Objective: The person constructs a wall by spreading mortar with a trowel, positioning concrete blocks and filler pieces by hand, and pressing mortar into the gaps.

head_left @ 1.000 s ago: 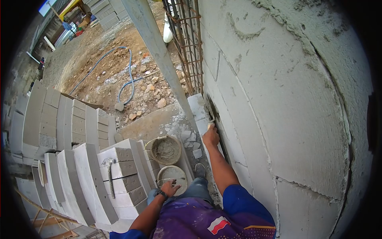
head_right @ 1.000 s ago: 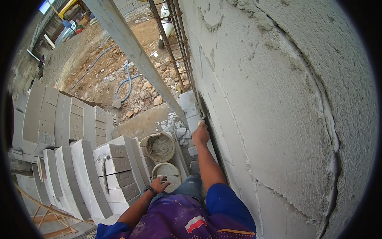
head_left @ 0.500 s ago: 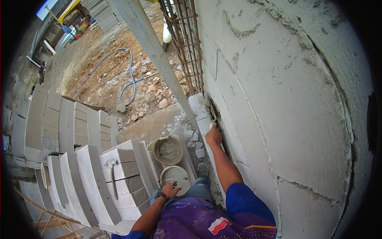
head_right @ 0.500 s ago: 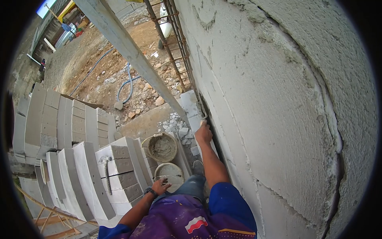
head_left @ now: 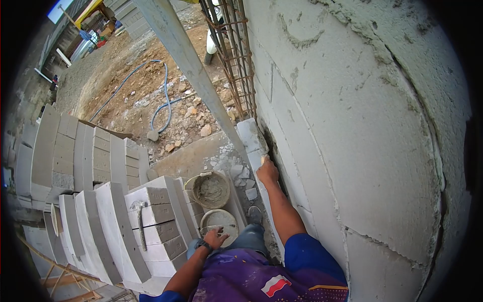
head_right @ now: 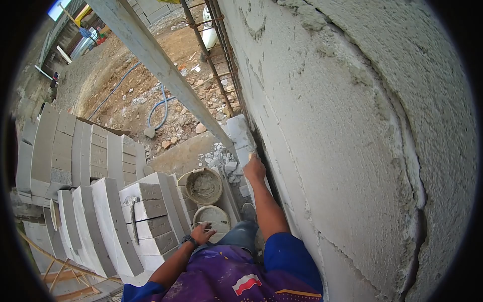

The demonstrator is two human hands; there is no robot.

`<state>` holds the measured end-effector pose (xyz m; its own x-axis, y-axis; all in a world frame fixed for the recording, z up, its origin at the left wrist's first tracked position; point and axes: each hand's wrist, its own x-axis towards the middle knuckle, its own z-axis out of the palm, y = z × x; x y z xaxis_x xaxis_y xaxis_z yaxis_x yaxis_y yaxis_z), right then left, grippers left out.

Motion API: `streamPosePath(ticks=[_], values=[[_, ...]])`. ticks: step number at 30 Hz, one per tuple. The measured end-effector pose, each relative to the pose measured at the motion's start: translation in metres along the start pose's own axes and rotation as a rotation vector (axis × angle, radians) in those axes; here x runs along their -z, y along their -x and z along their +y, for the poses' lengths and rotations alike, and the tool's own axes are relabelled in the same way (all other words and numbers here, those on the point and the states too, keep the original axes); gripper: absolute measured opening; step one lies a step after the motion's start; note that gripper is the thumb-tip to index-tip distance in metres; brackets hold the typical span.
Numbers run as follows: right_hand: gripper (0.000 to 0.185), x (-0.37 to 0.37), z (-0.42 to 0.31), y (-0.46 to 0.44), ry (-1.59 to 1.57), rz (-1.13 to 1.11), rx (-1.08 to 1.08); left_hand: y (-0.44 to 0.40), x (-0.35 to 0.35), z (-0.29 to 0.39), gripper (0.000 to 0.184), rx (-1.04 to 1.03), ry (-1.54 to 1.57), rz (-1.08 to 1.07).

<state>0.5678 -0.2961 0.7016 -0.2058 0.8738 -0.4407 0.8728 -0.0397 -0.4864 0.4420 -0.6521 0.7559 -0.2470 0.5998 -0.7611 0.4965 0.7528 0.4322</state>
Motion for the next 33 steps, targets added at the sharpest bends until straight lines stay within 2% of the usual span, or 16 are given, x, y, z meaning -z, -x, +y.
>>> streamPosePath(ticks=[2, 6, 11, 14, 17, 20, 23, 26, 32, 33], values=[[0.061, -0.001, 0.003, -0.006, -0.026, 0.018, -0.055, 0.002, -0.002, -0.006, 0.071, 0.002, -0.004, 0.004], [0.06, 0.004, 0.009, -0.009, 0.02, 0.004, -0.056, -0.003, -0.016, -0.031, 0.072, 0.014, -0.01, 0.032], [0.056, 0.0, 0.015, -0.02, 0.079, -0.076, -0.03, 0.001, -0.015, -0.031, 0.07, 0.006, -0.079, 0.032], [0.057, -0.006, 0.009, -0.013, 0.097, 0.004, -0.061, 0.0, -0.015, -0.031, 0.07, 0.014, -0.047, 0.029], [0.056, 0.007, 0.004, -0.03, 0.047, -0.14, -0.06, -0.002, -0.012, -0.031, 0.071, 0.016, -0.042, 0.01], [0.056, 0.013, -0.006, -0.012, 0.079, -0.014, -0.058, -0.001, -0.01, -0.031, 0.072, -0.01, -0.013, 0.042], [0.055, 0.026, -0.002, -0.022, 0.082, -0.28, -0.088, -0.003, -0.009, -0.033, 0.072, 0.001, -0.014, 0.019], [0.054, 0.023, -0.002, -0.006, 0.066, -0.024, -0.047, -0.004, -0.008, -0.033, 0.072, 0.018, -0.013, 0.014], [0.049, 0.02, 0.01, -0.013, 0.068, -0.174, -0.124, -0.002, -0.009, -0.031, 0.069, -0.005, -0.102, 0.062], [0.051, 0.016, 0.008, -0.016, 0.066, -0.125, -0.115, -0.004, -0.003, -0.028, 0.068, -0.004, -0.074, 0.07]])
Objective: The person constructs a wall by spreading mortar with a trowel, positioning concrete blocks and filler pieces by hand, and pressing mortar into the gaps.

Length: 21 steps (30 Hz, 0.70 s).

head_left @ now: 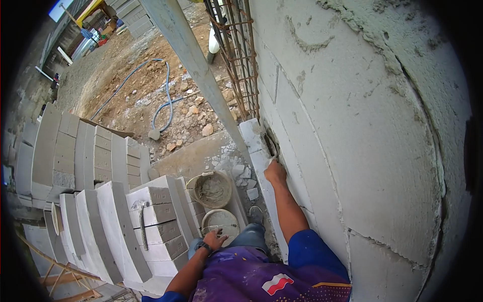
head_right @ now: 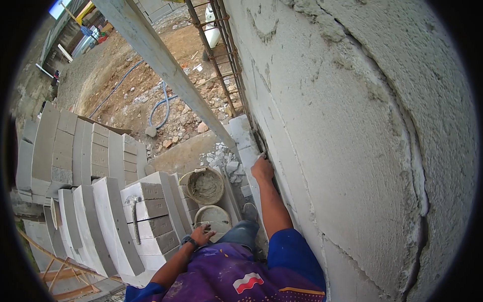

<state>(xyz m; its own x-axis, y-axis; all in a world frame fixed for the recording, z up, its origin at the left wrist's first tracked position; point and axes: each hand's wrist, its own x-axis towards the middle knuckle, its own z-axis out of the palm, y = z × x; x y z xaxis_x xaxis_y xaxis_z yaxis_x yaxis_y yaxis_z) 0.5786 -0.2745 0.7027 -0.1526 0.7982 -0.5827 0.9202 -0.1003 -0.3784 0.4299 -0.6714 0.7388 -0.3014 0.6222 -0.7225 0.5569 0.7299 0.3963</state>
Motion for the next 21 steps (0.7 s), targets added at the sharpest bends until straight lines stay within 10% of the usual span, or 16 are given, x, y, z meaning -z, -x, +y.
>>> streamPosePath(ticks=[14, 21], values=[[0.049, -0.014, 0.001, 0.035, -0.057, 0.443, 0.253, -0.002, -0.01, 0.008, 0.071, 0.016, 0.059, -0.064], [0.051, -0.022, -0.018, -0.006, 0.034, 0.245, 0.099, 0.0, -0.002, 0.008, 0.07, -0.051, -0.038, 0.018]])
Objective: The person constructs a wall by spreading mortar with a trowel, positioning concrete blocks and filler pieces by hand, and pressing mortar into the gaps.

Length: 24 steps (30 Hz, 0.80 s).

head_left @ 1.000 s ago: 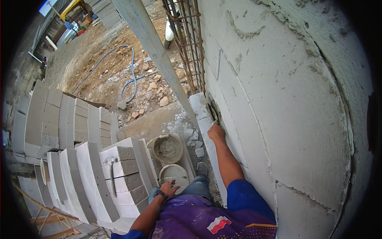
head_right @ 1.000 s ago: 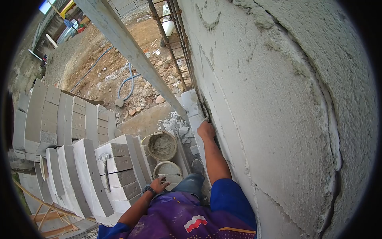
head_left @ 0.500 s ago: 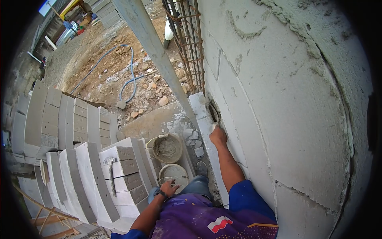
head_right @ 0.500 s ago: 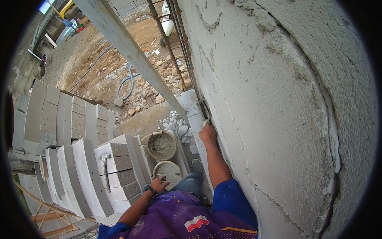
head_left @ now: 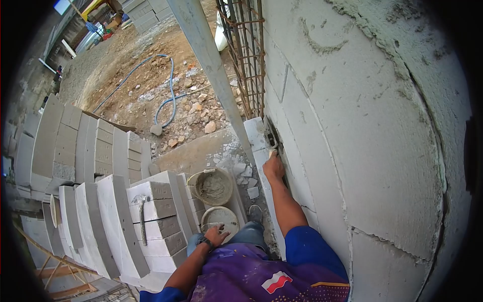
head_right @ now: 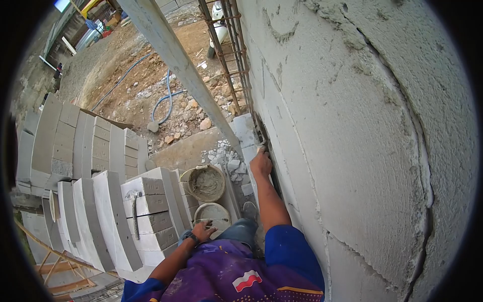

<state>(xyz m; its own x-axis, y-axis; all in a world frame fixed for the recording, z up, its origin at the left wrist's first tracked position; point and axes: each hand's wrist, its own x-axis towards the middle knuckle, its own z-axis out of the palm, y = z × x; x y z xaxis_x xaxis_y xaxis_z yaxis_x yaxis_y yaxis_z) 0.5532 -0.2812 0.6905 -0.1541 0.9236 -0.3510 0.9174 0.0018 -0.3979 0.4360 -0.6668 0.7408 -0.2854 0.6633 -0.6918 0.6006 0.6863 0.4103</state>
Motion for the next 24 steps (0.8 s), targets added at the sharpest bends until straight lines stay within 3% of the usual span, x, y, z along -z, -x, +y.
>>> streamPosePath(ticks=[8, 12, 15, 20, 24], values=[[0.059, -0.01, -0.012, 0.026, -0.131, 0.1, -0.017, 0.005, 0.005, -0.03, 0.07, 0.086, 0.136, -0.023], [0.056, -0.017, -0.002, 0.015, -0.041, -0.093, -0.137, 0.008, 0.004, -0.03, 0.07, 0.086, 0.106, -0.007], [0.052, -0.011, 0.0, 0.035, -0.047, 0.05, -0.051, 0.003, 0.01, -0.023, 0.072, 0.067, 0.104, 0.024], [0.05, -0.015, 0.004, 0.04, -0.099, 0.083, 0.001, 0.01, 0.004, -0.014, 0.074, 0.104, 0.129, -0.06], [0.06, -0.012, 0.005, 0.044, -0.116, 0.105, 0.015, 0.007, 0.002, -0.01, 0.076, 0.102, 0.142, -0.073]])
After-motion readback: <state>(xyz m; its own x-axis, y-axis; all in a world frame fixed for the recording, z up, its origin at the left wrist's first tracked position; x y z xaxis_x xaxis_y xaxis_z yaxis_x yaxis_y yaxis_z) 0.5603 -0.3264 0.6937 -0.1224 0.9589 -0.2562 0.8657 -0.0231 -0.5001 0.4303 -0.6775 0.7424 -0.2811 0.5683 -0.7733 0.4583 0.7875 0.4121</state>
